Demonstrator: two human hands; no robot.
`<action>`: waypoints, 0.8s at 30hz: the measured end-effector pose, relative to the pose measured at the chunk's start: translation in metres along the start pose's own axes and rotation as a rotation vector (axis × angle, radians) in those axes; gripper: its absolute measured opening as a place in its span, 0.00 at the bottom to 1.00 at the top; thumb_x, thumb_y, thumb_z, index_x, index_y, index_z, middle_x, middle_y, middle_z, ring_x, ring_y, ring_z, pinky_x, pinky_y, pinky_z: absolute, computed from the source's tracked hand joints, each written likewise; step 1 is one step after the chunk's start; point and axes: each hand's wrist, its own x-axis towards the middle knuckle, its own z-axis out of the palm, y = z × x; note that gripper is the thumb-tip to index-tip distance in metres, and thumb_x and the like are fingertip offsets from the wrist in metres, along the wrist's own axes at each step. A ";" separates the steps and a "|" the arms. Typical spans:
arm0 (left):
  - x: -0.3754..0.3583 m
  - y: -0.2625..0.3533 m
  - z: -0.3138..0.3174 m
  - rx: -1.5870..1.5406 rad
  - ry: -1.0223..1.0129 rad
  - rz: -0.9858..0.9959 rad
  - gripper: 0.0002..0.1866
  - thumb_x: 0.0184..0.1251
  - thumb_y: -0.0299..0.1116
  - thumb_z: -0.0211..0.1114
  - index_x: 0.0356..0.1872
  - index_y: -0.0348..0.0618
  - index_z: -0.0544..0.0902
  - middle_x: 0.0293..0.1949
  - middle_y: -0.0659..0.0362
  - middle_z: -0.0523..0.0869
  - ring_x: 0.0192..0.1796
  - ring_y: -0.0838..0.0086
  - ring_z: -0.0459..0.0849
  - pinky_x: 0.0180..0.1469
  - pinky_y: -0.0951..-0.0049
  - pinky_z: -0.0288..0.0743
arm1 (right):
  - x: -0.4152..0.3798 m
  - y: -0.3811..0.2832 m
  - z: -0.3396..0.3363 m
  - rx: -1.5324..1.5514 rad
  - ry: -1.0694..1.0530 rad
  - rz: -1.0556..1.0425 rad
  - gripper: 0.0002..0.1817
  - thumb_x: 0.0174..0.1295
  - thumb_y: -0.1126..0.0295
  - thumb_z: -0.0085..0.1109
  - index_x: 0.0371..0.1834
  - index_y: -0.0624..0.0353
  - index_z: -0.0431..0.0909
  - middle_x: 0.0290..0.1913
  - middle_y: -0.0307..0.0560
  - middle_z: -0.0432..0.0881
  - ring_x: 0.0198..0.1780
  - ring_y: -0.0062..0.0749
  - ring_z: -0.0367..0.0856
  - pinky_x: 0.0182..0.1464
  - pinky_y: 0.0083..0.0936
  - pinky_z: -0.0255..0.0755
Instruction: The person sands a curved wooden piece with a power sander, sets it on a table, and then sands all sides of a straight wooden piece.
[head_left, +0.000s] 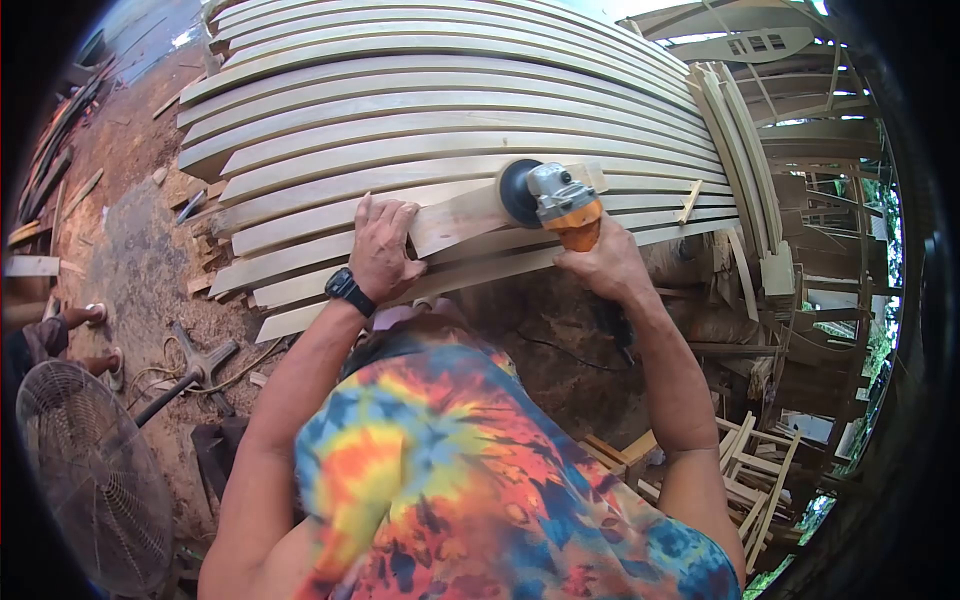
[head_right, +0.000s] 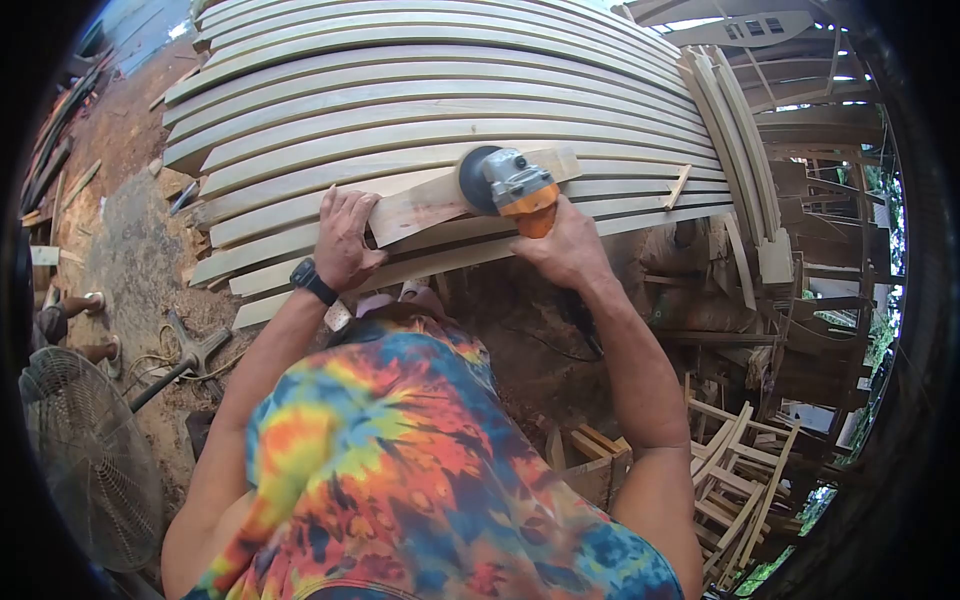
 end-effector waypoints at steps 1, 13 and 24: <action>0.001 0.001 -0.001 -0.004 -0.007 0.005 0.46 0.35 0.38 0.85 0.64 0.42 0.78 0.58 0.52 0.84 0.66 0.54 0.80 0.85 0.40 0.52 | 0.001 0.002 -0.004 0.035 0.014 0.002 0.35 0.49 0.58 0.79 0.57 0.69 0.80 0.50 0.66 0.89 0.55 0.56 0.89 0.60 0.43 0.81; 0.000 -0.002 0.000 0.018 -0.004 0.027 0.44 0.36 0.37 0.84 0.63 0.41 0.79 0.57 0.52 0.83 0.66 0.54 0.80 0.85 0.42 0.54 | 0.041 0.095 -0.032 0.538 0.016 0.130 0.16 0.52 0.69 0.80 0.41 0.62 0.85 0.30 0.39 0.84 0.28 0.24 0.83 0.31 0.26 0.77; 0.003 0.001 -0.002 0.025 -0.006 0.025 0.44 0.37 0.37 0.85 0.63 0.41 0.78 0.57 0.51 0.84 0.66 0.54 0.80 0.85 0.42 0.54 | 0.048 0.099 -0.038 0.619 -0.030 0.184 0.16 0.55 0.70 0.80 0.42 0.64 0.85 0.32 0.40 0.84 0.30 0.24 0.83 0.35 0.27 0.80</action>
